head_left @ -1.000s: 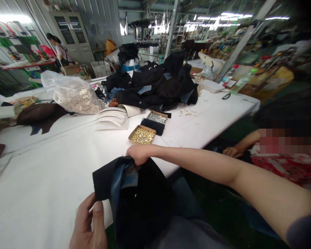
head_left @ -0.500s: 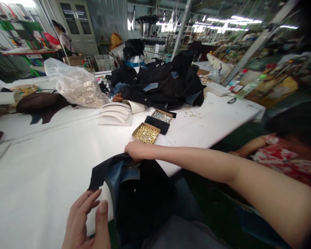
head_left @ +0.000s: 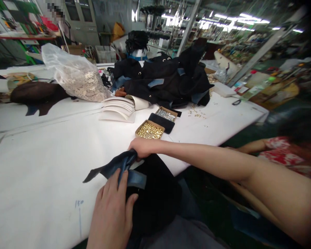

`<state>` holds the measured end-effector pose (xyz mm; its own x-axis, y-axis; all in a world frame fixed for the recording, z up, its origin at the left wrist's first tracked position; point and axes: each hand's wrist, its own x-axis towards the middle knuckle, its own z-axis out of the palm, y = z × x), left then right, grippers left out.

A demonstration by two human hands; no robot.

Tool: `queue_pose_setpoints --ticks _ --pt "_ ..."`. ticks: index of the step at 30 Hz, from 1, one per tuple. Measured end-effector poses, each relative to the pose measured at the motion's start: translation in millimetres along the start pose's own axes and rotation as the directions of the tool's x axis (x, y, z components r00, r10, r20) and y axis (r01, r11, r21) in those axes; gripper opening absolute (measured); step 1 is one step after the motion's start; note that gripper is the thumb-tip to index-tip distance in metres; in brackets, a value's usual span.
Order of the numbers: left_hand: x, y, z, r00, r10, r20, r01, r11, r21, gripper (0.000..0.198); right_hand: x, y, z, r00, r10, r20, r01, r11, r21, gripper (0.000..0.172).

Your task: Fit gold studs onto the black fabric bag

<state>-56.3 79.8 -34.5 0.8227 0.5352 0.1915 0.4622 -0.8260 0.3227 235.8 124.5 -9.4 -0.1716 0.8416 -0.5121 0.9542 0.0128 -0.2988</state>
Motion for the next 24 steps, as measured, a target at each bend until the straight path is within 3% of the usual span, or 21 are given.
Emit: queue_pose_setpoints --ticks 5,16,19,24 --pt "2 -3 -0.1 0.993 -0.062 0.102 0.069 0.996 -0.065 0.059 5 3 3 0.993 0.083 -0.084 -0.089 0.993 -0.075 0.040" --pt "-4 -18 17.2 0.983 -0.162 0.091 0.178 0.962 -0.208 0.058 4 12 4 0.998 0.021 -0.058 -0.019 0.999 0.050 0.035" --pt "-3 -11 13.4 0.971 -0.202 0.128 0.221 0.963 -0.153 0.057 0 6 0 0.997 0.067 -0.049 -0.065 0.997 0.048 0.040" --pt "14 18 -8.5 0.918 -0.269 0.291 0.244 0.962 0.121 0.058 -5 0 2 0.993 0.092 -0.075 -0.096 0.994 -0.046 0.042"
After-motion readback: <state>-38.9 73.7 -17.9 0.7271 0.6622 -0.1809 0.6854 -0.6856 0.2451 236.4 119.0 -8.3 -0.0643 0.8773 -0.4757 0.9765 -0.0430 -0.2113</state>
